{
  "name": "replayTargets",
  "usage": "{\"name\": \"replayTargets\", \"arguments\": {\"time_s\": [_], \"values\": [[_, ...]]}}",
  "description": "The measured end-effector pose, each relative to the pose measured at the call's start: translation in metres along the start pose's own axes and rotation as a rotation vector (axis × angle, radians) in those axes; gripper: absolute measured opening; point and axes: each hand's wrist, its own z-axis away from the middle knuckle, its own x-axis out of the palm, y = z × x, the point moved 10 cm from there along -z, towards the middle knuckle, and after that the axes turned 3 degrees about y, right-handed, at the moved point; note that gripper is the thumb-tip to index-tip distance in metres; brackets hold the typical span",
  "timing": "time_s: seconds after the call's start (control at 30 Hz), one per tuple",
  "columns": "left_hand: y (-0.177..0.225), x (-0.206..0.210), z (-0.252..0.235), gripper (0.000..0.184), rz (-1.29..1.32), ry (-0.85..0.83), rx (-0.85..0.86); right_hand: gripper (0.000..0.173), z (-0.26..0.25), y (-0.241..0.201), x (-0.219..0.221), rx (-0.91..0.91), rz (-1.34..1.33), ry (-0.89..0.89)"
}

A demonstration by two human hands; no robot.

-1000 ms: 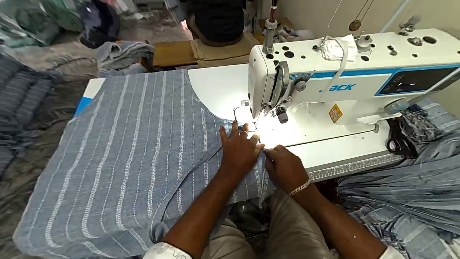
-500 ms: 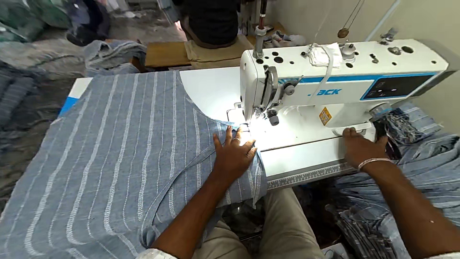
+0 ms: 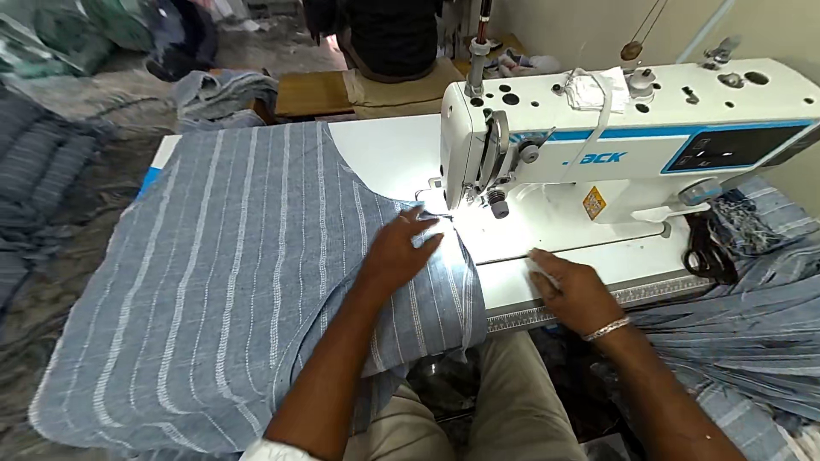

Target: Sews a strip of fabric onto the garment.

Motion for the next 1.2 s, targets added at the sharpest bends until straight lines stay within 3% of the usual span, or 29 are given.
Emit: {"name": "replayTargets", "arguments": {"time_s": [0.1, 0.17, 0.33, 0.53, 0.6, 0.67, 0.77, 0.83, 0.87, 0.97, 1.0, 1.1, 1.2], "values": [[-0.032, -0.058, 0.033, 0.050, -0.150, 0.087, -0.290, 0.038, -0.013, -0.026, 0.015, -0.086, -0.061, -0.009], [-0.061, -0.062, 0.057, 0.066, -0.233, 0.028, -0.466, 0.040, -0.027, -0.044, 0.028, -0.156, -0.079, -0.033], [-0.082, -0.036, 0.069, 0.060, -0.363, 0.149, -0.316, 0.047, -0.056, -0.082, 0.077, -0.278, 0.057, -0.047], [-0.079, -0.055, 0.115, 0.038, -0.319, 0.269, -0.196, 0.046, 0.009, -0.110, 0.087, -0.253, 0.125, -0.033], [-0.058, -0.062, 0.116, 0.029, -0.335, 0.307, -0.194, 0.053, 0.010, -0.102, 0.074, -0.175, -0.029, -0.061], [-0.010, -0.060, 0.098, 0.025, -0.331, 0.256, -0.164, 0.053, -0.009, -0.081, 0.049, 0.018, -0.355, -0.005], [0.089, 0.002, 0.068, 0.021, -0.236, -0.079, 0.022, 0.061, -0.042, -0.056, 0.043, 0.370, -0.942, -0.143], [0.118, 0.039, 0.050, 0.028, -0.183, -0.279, 0.080, 0.068, -0.061, -0.041, 0.046, 0.492, -1.026, -0.214], [0.114, 0.045, 0.039, 0.031, -0.157, -0.281, 0.073, 0.065, -0.067, -0.030, 0.046, 0.519, -0.993, -0.226], [0.064, 0.033, 0.007, 0.028, -0.287, 0.058, 0.064, 0.047, -0.078, -0.010, 0.045, 0.442, -0.756, -0.267], [0.046, 0.037, 0.003, 0.034, -0.348, 0.095, 0.056, 0.040, -0.082, -0.008, 0.046, 0.383, -0.639, -0.277], [0.014, 0.060, 0.008, 0.056, -0.426, -0.041, 0.001, 0.035, -0.096, -0.006, 0.045, 0.283, -0.318, -0.250], [0.016, 0.061, 0.019, 0.056, -0.437, -0.061, 0.018, 0.039, -0.106, 0.001, 0.043, 0.281, -0.170, -0.246]]}}
